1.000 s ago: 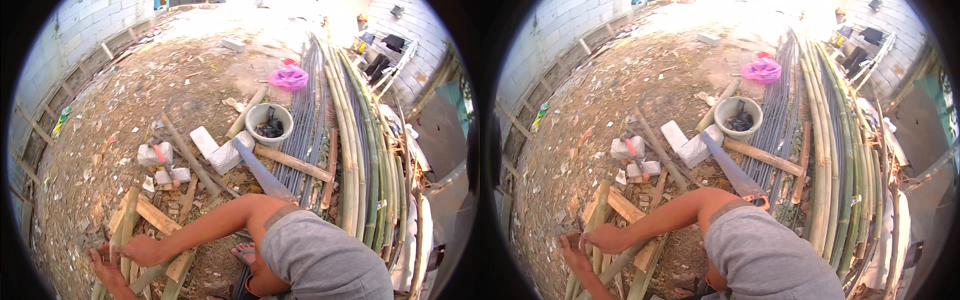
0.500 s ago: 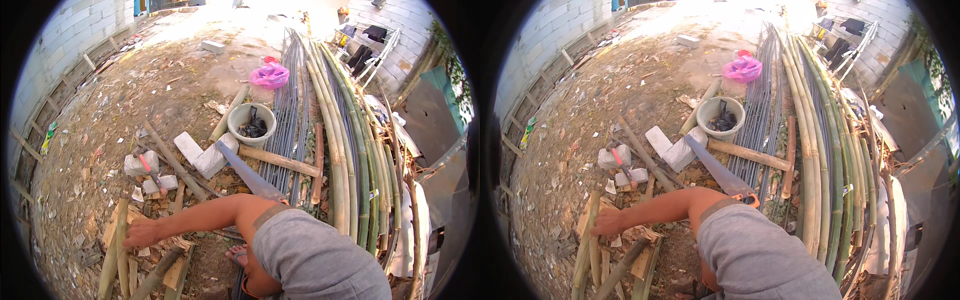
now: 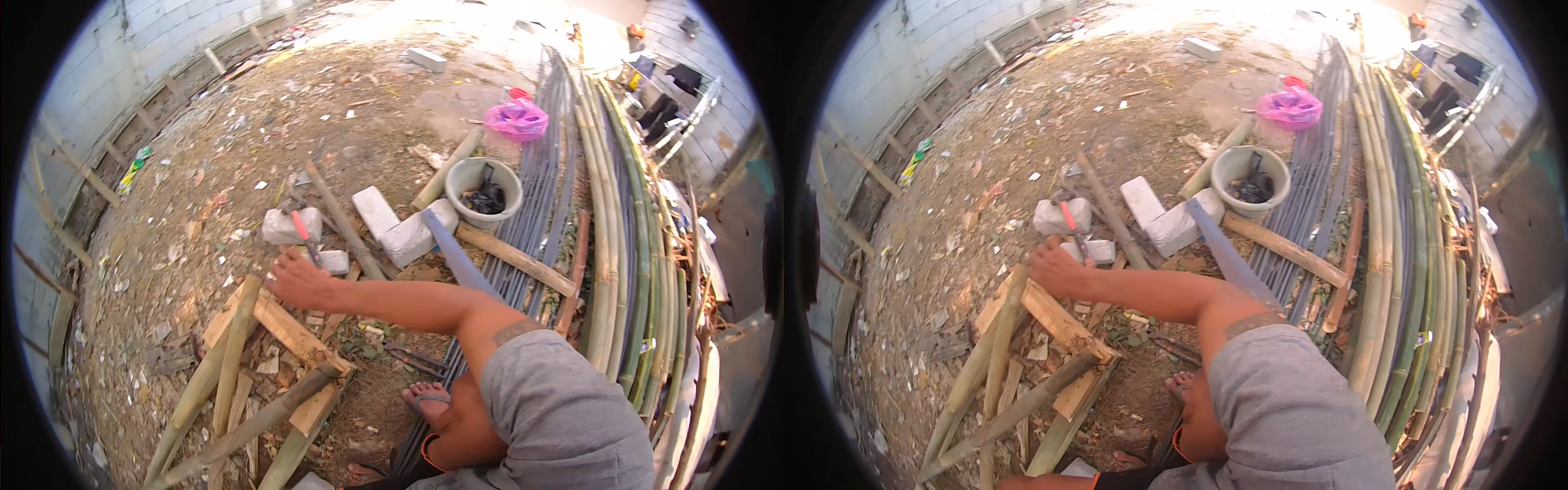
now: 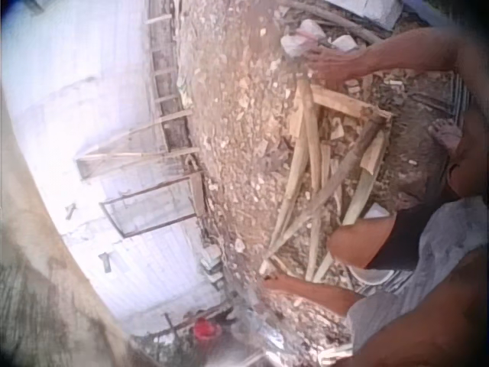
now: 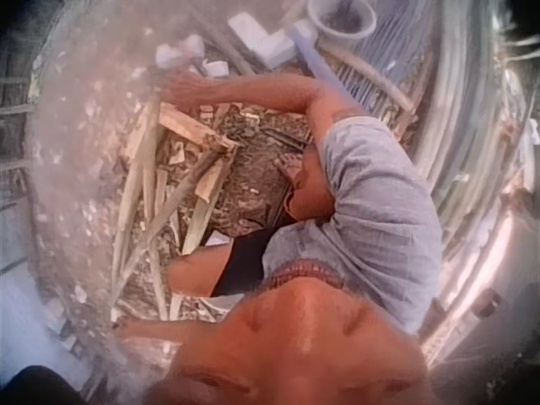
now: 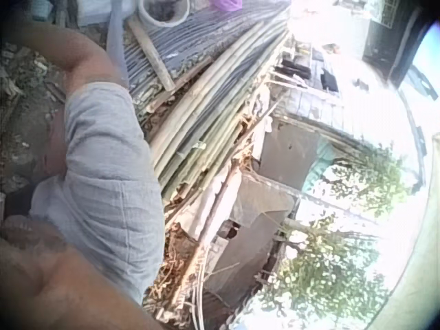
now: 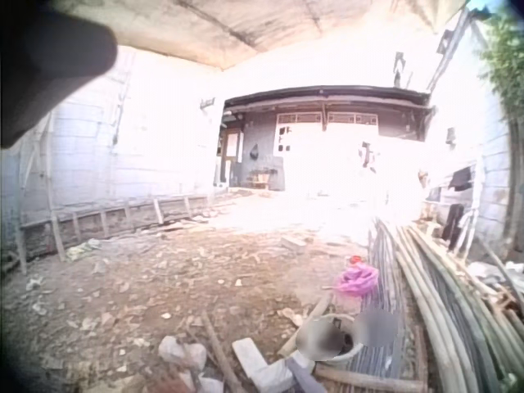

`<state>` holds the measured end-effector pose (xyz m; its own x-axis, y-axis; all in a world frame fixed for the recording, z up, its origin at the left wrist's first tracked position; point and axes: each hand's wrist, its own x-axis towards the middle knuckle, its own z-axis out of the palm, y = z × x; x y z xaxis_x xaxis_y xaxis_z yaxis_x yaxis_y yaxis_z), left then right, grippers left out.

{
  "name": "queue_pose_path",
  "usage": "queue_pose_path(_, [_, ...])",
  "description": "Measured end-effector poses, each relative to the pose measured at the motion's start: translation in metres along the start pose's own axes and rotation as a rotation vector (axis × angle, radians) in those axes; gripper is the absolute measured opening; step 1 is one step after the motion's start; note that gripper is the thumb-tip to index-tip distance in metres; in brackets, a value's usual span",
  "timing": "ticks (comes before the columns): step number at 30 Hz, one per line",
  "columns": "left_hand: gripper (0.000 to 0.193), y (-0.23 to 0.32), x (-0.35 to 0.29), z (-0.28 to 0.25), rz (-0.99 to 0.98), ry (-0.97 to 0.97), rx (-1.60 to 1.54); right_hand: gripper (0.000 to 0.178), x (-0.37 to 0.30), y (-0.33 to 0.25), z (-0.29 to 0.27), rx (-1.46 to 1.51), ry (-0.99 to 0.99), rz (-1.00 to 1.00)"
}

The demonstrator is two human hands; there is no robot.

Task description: The person builds a structure using bamboo poles, first using a handsaw to cut a pole, then using pliers and wire to secure the poles together at an intersection.

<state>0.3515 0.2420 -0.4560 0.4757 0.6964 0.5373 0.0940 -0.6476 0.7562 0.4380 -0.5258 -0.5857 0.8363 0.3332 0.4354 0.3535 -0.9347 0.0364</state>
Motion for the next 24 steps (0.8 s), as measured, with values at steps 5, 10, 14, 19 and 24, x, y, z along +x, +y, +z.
queue_pose_path(5, [0.030,0.061,-0.003,0.013,-0.373,-0.001,-0.400,0.040,0.031,0.024,-0.041,0.454,-0.277,0.140])
queue_pose_path(10, [0.020,0.224,-0.112,0.076,-0.162,0.005,-0.455,0.035,0.042,0.001,-0.049,1.093,-0.135,0.415])
queue_pose_path(14, [0.021,0.246,-0.177,0.115,-0.329,-0.413,-0.480,0.031,0.056,-0.039,-0.068,1.013,-0.026,0.470])
queue_pose_path(19, [0.022,0.257,-0.252,0.151,-0.967,-0.682,-0.773,0.046,0.051,-0.115,-0.097,0.782,0.050,0.133])
queue_pose_path(24, [0.020,0.247,-0.263,0.163,-0.992,-0.661,-0.881,0.064,0.025,-0.179,-0.112,0.696,-0.186,-0.137])
